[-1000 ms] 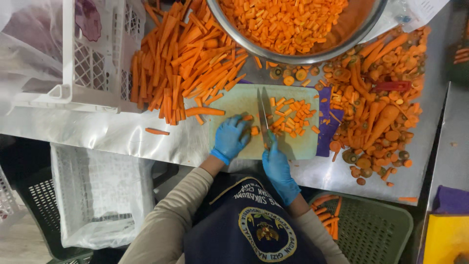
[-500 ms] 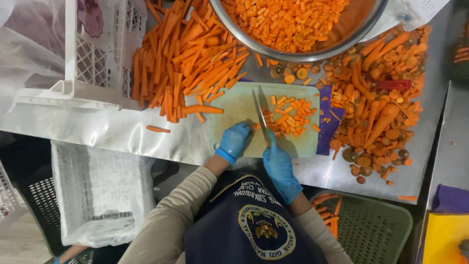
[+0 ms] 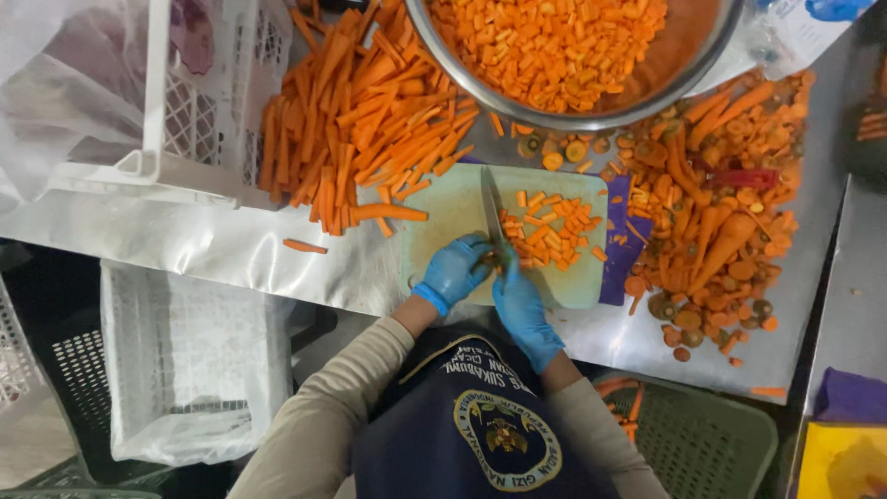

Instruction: The person cuts carrot sticks into small diced pieces on a cutting board using a knife, gathering the diced pieces and adding them to a large metal bowl of diced carrots. They occasionally reach for more carrot sticks from the pile on the table and briefly handle a white plastic basket.

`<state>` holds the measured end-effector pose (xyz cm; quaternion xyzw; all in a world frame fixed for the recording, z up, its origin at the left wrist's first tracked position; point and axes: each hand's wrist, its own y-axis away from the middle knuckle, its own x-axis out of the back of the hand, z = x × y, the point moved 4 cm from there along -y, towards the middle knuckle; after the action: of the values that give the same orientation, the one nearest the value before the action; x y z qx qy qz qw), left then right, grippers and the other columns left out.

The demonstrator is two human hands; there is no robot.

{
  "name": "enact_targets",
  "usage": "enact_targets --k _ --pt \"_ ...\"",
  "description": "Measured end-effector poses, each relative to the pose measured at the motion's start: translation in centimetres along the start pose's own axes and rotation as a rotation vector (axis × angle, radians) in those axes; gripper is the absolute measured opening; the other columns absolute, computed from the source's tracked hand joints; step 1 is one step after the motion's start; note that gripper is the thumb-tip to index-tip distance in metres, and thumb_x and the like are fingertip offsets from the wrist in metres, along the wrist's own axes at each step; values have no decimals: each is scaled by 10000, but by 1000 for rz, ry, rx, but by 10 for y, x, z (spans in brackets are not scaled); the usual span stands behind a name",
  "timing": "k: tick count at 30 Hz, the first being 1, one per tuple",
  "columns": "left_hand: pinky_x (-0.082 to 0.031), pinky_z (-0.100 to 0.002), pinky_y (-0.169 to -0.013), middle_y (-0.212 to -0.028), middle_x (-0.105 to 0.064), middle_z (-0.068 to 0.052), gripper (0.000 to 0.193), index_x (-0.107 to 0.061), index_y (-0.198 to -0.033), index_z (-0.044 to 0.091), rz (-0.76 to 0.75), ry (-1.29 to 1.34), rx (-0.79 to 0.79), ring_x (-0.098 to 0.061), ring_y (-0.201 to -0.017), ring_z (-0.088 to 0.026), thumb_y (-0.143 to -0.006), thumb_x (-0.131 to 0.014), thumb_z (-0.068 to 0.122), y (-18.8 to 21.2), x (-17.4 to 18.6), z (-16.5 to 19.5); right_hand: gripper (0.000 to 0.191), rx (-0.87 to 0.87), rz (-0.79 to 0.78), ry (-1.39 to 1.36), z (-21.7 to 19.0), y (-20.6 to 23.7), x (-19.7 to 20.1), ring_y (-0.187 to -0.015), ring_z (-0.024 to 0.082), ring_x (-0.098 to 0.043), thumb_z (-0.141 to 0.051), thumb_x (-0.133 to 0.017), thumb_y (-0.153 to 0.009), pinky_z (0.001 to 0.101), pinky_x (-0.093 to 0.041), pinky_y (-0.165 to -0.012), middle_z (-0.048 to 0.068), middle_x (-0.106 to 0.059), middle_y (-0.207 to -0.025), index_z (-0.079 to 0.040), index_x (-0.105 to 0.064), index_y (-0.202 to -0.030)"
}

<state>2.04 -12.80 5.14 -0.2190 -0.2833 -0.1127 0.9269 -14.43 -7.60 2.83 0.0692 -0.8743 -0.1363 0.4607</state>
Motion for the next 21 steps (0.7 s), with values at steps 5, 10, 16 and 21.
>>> enact_targets --k 5,10,16,21 --pt "-446 -549 -924 -1315 -667 -120 504 -677 -1253 95 61 -794 251 -585 -1187 -333 -755 -639 162 6 77 -53 644 25 48 214 1 16 2 -612 454 -648 -248 -554 -993 577 -509 -565 264 -664 -697 -109 -297 -1567" --pt "-425 -592 -1011 -1120 -679 -8 302 -687 -1171 229 -120 -934 258 -570 -1242 -259 -872 -645 208 7 105 -81 650 203 -57 53 -6 18 -11 -643 467 -657 -199 -528 -949 573 -518 -583 270 -673 -776 -142 -334 -1566" --pt "-447 -510 -911 -1174 -671 -87 359 -721 -1236 198 -77 -466 91 -572 -1094 -291 -885 -651 224 0 47 -34 608 10 81 1 15 2 27 -699 470 -674 -188 -497 -985 566 -528 -612 263 -687 -834 -161 -333 -1570" --pt "-367 -634 -1062 -1143 -679 -48 222 -784 -973 255 -60 -738 207 -570 -1224 -285 -788 -661 241 -36 67 -57 603 -49 58 98 29 -7 34 -729 466 -664 -204 -512 -989 582 -500 -634 254 -689 -821 -182 -339 -1566"
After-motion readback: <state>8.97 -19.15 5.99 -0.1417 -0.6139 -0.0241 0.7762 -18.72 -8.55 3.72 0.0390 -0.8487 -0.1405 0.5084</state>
